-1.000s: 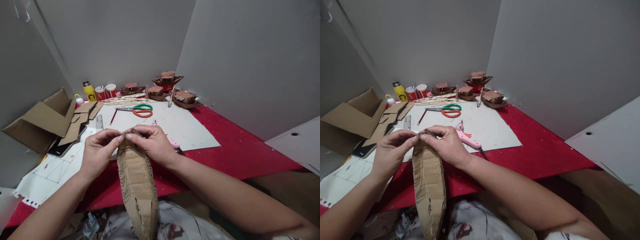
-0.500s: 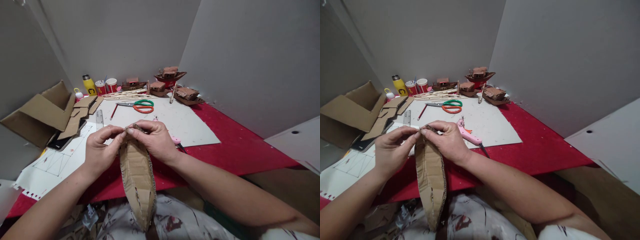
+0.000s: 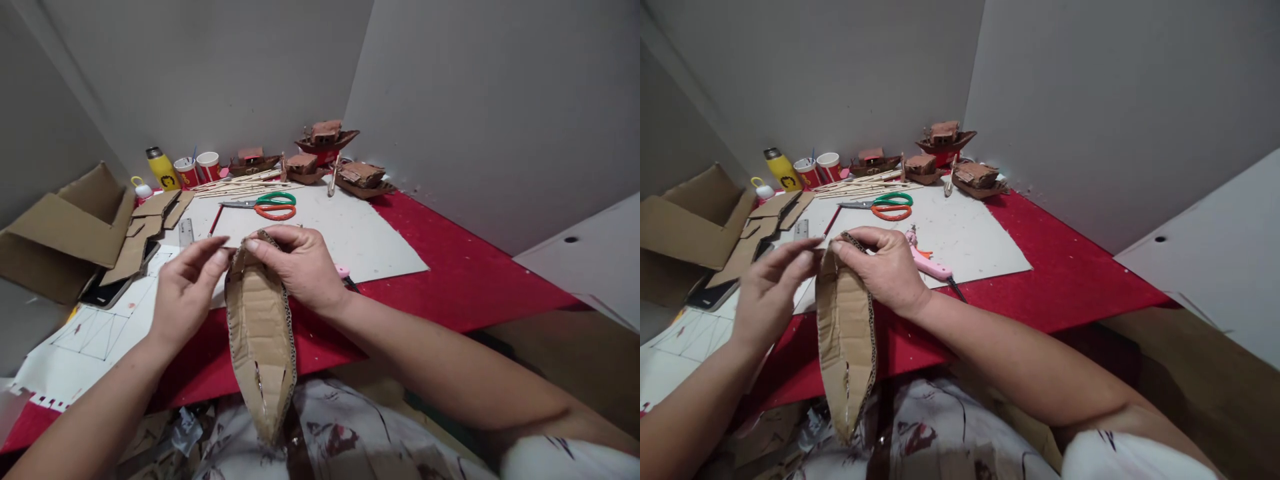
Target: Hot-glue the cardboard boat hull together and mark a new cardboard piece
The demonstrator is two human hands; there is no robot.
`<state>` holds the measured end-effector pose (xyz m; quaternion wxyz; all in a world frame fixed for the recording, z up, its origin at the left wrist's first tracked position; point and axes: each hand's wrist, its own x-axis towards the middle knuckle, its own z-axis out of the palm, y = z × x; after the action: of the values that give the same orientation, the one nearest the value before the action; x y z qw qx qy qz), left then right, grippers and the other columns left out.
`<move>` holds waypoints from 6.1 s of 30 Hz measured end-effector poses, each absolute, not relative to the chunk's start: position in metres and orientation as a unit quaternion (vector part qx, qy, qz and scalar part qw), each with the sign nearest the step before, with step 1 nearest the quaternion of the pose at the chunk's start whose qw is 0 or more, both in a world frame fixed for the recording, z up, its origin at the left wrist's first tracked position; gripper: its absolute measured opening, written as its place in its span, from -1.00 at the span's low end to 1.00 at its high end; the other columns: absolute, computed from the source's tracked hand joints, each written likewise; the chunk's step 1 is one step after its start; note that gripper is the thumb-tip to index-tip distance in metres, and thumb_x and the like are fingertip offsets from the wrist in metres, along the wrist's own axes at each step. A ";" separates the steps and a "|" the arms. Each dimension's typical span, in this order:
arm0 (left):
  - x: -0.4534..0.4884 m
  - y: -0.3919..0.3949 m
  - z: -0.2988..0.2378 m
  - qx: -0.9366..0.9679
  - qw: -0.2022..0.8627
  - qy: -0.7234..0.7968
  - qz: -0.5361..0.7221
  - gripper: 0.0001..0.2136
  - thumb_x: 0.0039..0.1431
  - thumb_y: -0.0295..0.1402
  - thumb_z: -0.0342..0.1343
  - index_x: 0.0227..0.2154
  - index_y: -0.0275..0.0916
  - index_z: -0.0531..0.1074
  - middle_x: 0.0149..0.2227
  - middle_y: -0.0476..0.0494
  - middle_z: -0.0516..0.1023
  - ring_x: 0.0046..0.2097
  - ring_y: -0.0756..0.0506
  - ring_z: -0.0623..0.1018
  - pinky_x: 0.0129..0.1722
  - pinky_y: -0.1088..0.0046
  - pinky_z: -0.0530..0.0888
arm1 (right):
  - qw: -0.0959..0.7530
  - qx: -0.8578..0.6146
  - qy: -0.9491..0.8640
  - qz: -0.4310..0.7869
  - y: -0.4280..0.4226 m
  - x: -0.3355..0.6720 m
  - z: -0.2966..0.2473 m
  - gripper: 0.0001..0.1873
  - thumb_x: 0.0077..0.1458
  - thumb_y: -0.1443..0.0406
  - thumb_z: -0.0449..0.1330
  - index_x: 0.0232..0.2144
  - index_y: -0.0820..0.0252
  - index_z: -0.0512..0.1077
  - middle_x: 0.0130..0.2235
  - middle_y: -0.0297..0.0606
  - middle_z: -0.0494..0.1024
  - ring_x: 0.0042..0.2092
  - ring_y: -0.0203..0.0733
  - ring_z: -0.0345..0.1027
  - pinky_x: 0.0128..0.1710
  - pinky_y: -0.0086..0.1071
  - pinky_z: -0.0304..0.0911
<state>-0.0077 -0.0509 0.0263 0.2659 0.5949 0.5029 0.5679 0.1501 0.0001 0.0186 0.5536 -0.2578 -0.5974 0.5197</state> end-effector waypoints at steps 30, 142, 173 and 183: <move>0.015 -0.050 0.025 0.602 0.360 0.514 0.493 -0.60 0.26 -0.02 -0.02 -0.34 -0.22 0.57 -0.40 -0.10 0.61 -0.35 -0.10 0.54 -0.36 0.46 0.46 | 0.579 -0.284 -0.609 0.462 -0.005 0.149 0.020 -0.84 0.08 0.31 0.19 -0.52 0.22 0.48 -0.46 -0.37 0.50 -0.37 -0.32 0.34 -0.33 -0.44 0.26; 0.018 -0.029 0.039 0.598 0.265 0.566 0.502 -0.93 -0.04 -0.35 0.25 -0.50 -0.23 0.50 -0.49 0.02 0.54 -0.45 0.01 0.47 -0.45 0.53 0.41 | 0.520 -0.322 -0.595 0.522 0.014 0.160 0.017 -0.87 -0.12 0.33 0.22 -0.40 0.20 0.49 -0.40 -0.36 0.54 -0.33 -0.26 0.39 -0.27 -0.37 0.28; 0.005 -0.028 0.034 0.587 0.297 0.521 0.544 -0.85 -0.06 -0.33 0.36 -0.40 -0.19 0.56 -0.41 0.00 0.60 -0.37 0.01 0.53 -0.35 0.54 0.46 | 0.551 -0.305 -0.590 0.504 0.012 0.162 0.018 -0.92 -0.11 0.34 0.27 -0.45 0.19 0.51 -0.45 -0.37 0.52 -0.40 -0.30 0.33 -0.36 -0.40 0.23; 0.004 -0.029 0.030 0.606 0.287 0.508 0.541 -0.92 -0.01 -0.34 0.33 -0.43 -0.17 0.57 -0.43 0.01 0.60 -0.39 0.02 0.52 -0.35 0.51 0.46 | 0.550 -0.300 -0.586 0.514 0.013 0.162 0.016 -0.94 -0.13 0.36 0.28 -0.47 0.20 0.51 -0.45 -0.38 0.52 -0.40 -0.30 0.35 -0.36 -0.41 0.25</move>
<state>0.0040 -0.0291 0.0301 0.2869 0.6060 0.5079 0.5408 0.1617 0.0134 0.0156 0.5504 -0.3002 -0.5856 0.5138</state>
